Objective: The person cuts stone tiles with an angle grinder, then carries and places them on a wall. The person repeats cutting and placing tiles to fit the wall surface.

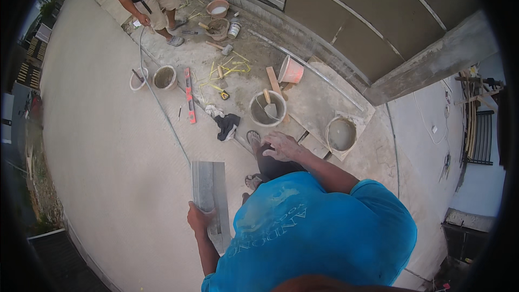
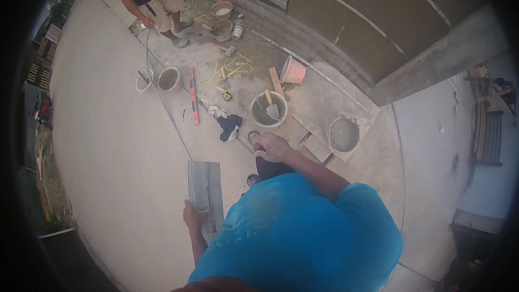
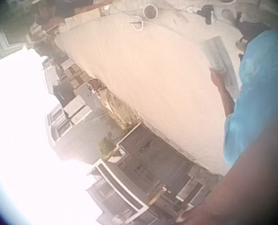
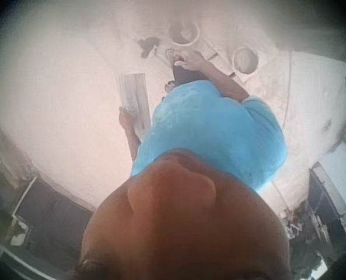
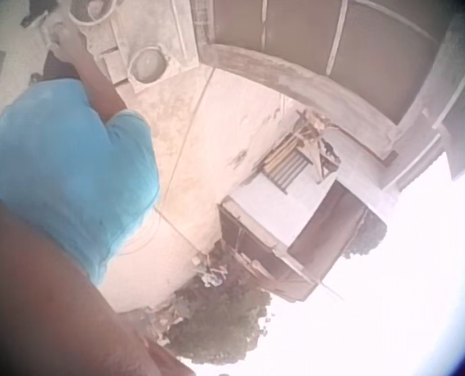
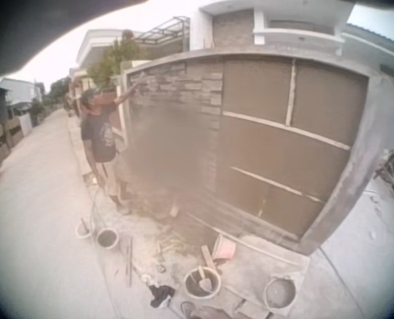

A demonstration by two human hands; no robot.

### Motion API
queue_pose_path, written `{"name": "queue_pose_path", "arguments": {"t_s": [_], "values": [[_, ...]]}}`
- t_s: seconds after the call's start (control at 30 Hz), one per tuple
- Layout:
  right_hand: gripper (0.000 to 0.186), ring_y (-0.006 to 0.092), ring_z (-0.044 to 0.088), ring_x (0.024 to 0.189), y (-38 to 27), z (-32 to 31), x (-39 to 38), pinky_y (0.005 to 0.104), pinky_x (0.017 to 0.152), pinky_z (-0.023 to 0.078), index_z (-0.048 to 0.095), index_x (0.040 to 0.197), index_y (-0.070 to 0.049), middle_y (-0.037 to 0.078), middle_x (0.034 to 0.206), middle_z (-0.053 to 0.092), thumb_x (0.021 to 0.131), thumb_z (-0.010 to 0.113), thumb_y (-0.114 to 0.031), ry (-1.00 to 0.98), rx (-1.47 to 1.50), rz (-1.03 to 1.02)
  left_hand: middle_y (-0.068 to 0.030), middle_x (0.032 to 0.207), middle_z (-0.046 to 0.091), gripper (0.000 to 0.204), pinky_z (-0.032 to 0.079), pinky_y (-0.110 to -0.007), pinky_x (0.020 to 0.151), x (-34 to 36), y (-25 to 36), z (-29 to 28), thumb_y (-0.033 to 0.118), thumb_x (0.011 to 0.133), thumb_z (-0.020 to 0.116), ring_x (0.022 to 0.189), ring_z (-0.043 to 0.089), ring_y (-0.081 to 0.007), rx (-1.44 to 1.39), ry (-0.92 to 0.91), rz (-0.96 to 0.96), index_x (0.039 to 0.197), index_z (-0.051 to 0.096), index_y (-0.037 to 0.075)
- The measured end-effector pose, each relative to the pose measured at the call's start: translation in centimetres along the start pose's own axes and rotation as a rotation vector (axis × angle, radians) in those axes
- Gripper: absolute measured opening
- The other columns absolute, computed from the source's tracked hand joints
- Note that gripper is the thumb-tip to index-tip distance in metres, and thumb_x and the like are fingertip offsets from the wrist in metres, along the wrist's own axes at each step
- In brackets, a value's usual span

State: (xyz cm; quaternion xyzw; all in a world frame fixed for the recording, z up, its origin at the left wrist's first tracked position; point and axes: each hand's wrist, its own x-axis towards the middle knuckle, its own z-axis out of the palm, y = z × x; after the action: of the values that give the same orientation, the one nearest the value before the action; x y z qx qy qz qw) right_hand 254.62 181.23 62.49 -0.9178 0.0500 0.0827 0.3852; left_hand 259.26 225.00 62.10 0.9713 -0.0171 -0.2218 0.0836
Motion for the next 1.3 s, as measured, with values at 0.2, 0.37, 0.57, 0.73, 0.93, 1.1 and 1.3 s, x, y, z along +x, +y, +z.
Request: {"name": "queue_pose_path", "arguments": {"t_s": [0.2, 0.37, 0.57, 0.73, 0.93, 1.1, 1.3], "values": [[0.073, 0.0355, 0.050, 0.125, -3.1, -4.7, 14.1, 0.0496, 0.104, 0.044, 0.050, 0.139, -0.011, 0.015, 0.128, 0.051, 0.078, 0.083, -0.033, 0.268, -0.107, -0.067, -0.0226, 0.090, 0.071, 0.081, 0.056, -0.048, 0.074, 16.7, 10.4, -8.2, 0.047, 0.052, 0.093, 0.084, 0.071, -0.0417, 0.159, 0.002, 0.287, 0.104, 0.050, 0.001], [0.087, 0.0383, 0.045, 0.128, -5.3, -8.9, 26.5, 0.0494, 0.108, 0.038, 0.046, 0.146, -0.008, 0.019, 0.134, 0.049, 0.075, 0.084, -0.039, 0.145, -0.394, -0.473, -0.0217, 0.092, 0.071, 0.081, 0.056, -0.048, 0.074, 27.2, 19.3, -14.2, 0.050, 0.053, 0.092, 0.082, 0.072, -0.0408, 0.202, -0.043, 0.513, 0.104, 0.051, 0.001], [0.086, 0.0354, 0.050, 0.130, -5.5, -15.6, 37.2, 0.0486, 0.105, 0.041, 0.049, 0.142, -0.005, 0.018, 0.132, 0.055, 0.070, 0.086, -0.034, -0.074, -0.539, -0.560, -0.0207, 0.096, 0.071, 0.077, 0.055, -0.049, 0.072, 37.0, 28.5, -20.6, 0.051, 0.061, 0.088, 0.083, 0.071, -0.0403, 0.301, -0.094, 0.839, 0.108, 0.049, 0.003], [0.073, 0.0348, 0.066, 0.111, -3.5, -20.6, 42.9, 0.0494, 0.088, 0.053, 0.053, 0.132, -0.006, 0.017, 0.119, 0.065, 0.072, 0.083, -0.034, -0.301, -0.466, -0.246, -0.0197, 0.095, 0.070, 0.073, 0.055, -0.051, 0.072, 44.4, 35.0, -23.9, 0.047, 0.066, 0.087, 0.085, 0.071, -0.0409, 0.313, -0.123, 1.041, 0.111, 0.049, 0.003], [0.065, 0.0342, 0.069, 0.098, -2.3, -23.4, 47.5, 0.0491, 0.083, 0.056, 0.056, 0.130, -0.008, 0.020, 0.113, 0.067, 0.075, 0.078, -0.035, -0.067, -0.459, 0.006, -0.0171, 0.094, 0.067, 0.071, 0.055, -0.051, 0.073, 55.5, 42.3, -26.4, 0.041, 0.066, 0.084, 0.086, 0.070, -0.0388, 0.355, -0.128, 1.398, 0.112, 0.047, 0.003], [0.099, 0.0306, 0.048, 0.126, -3.9, -22.6, 51.0, 0.0541, 0.103, 0.038, 0.034, 0.155, -0.014, 0.015, 0.129, 0.053, 0.074, 0.084, -0.040, 0.119, -0.621, 0.152, -0.0183, 0.101, 0.068, 0.071, 0.052, -0.051, 0.075, 64.0, 48.0, -28.9, 0.035, 0.063, 0.090, 0.091, 0.069, -0.0388, 0.469, -0.284, 1.471, 0.109, 0.047, 0.003], [0.107, 0.0306, 0.048, 0.125, -2.8, -23.2, 55.7, 0.0493, 0.104, 0.037, 0.022, 0.161, -0.018, 0.015, 0.131, 0.050, 0.075, 0.083, -0.037, 0.031, -0.545, 0.286, -0.0193, 0.089, 0.070, 0.081, 0.051, -0.049, 0.077, 70.5, 52.8, -30.4, 0.033, 0.060, 0.093, 0.091, 0.068, -0.0408, 0.533, -0.573, 1.602, 0.119, 0.047, 0.003]]}}
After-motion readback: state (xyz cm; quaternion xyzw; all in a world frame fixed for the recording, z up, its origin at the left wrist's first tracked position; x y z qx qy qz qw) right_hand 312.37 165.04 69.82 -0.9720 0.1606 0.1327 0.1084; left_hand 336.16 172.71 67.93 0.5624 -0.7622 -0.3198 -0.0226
